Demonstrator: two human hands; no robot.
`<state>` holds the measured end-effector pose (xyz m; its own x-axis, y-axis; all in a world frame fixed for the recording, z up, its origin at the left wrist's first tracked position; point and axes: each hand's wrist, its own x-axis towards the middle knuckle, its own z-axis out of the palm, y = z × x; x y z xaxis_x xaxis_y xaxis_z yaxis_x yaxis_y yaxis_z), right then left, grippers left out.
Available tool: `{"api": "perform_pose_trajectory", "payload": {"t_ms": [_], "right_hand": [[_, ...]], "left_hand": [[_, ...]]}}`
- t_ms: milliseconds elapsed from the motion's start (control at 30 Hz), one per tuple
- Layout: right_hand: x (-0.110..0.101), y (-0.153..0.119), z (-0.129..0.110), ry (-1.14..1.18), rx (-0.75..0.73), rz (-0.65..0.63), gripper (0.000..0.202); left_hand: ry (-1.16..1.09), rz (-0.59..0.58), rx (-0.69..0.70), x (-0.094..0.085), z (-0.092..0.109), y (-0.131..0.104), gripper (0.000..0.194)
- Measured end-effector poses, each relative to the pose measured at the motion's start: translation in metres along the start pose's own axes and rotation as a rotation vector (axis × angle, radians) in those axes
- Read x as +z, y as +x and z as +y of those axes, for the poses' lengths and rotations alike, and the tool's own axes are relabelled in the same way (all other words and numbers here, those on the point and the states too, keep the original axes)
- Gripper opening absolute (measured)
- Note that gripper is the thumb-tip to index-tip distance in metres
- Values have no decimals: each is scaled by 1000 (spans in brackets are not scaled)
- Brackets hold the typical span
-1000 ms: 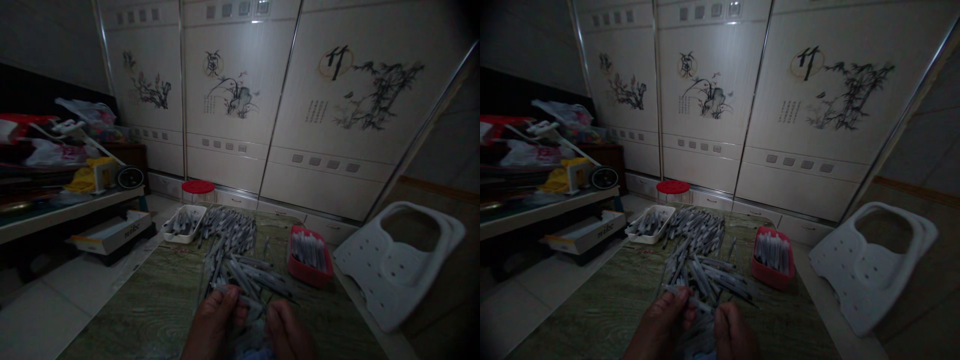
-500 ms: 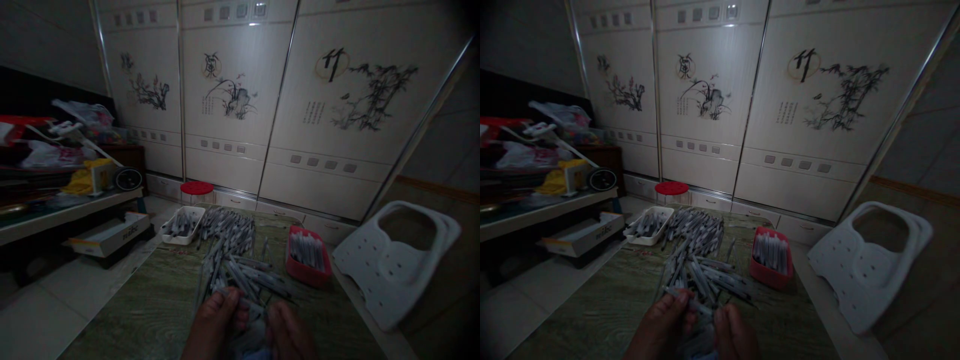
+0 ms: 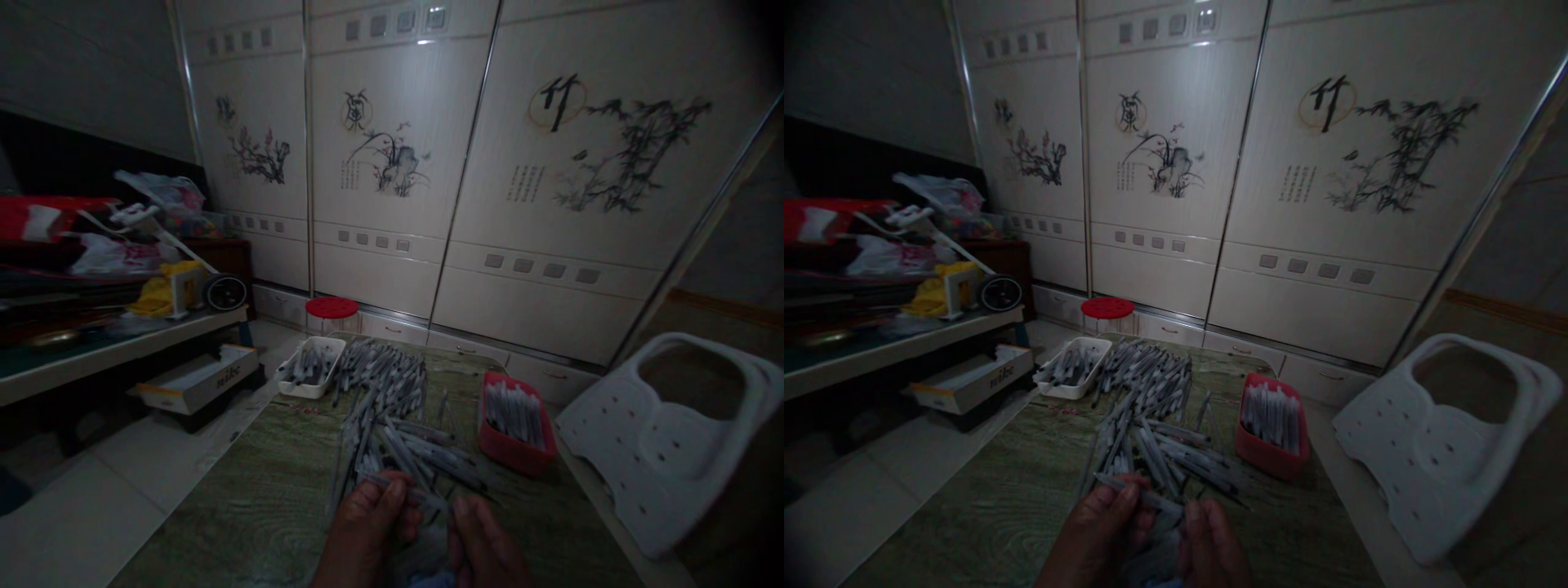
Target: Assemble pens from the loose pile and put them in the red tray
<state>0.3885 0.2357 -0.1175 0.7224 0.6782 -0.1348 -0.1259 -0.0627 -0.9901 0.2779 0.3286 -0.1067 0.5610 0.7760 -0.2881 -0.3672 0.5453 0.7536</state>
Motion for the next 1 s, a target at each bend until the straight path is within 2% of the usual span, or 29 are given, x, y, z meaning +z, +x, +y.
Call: {"api": "perform_pose_trajectory", "payload": {"t_ms": [133, 267, 500, 633, 767, 900, 1000], "right_hand": [[-1, -2, -14, -51, -12, -65, 63], [-16, 3, -26, -11, 27, -60, 58], [-63, 24, -23, 226, 118, 62, 44], [-79, 31, -18, 238, 148, 146, 38], [-85, 35, -16, 223, 134, 167, 35], [-86, 36, -14, 208, 106, 157, 36], [-87, 36, -12, 185, 102, 158, 37]], "left_hand": [[33, -22, -12, -3, -2, 2, 54], [59, -55, 7, -5, 10, -4, 56], [216, 191, 202, -24, 45, -5, 45], [344, 247, 257, -31, 53, -3, 38], [640, 218, 396, -32, 49, 0, 28], [1047, 111, 590, -37, 37, 6, 22], [1350, 34, 656, -39, 30, 9, 24]]}}
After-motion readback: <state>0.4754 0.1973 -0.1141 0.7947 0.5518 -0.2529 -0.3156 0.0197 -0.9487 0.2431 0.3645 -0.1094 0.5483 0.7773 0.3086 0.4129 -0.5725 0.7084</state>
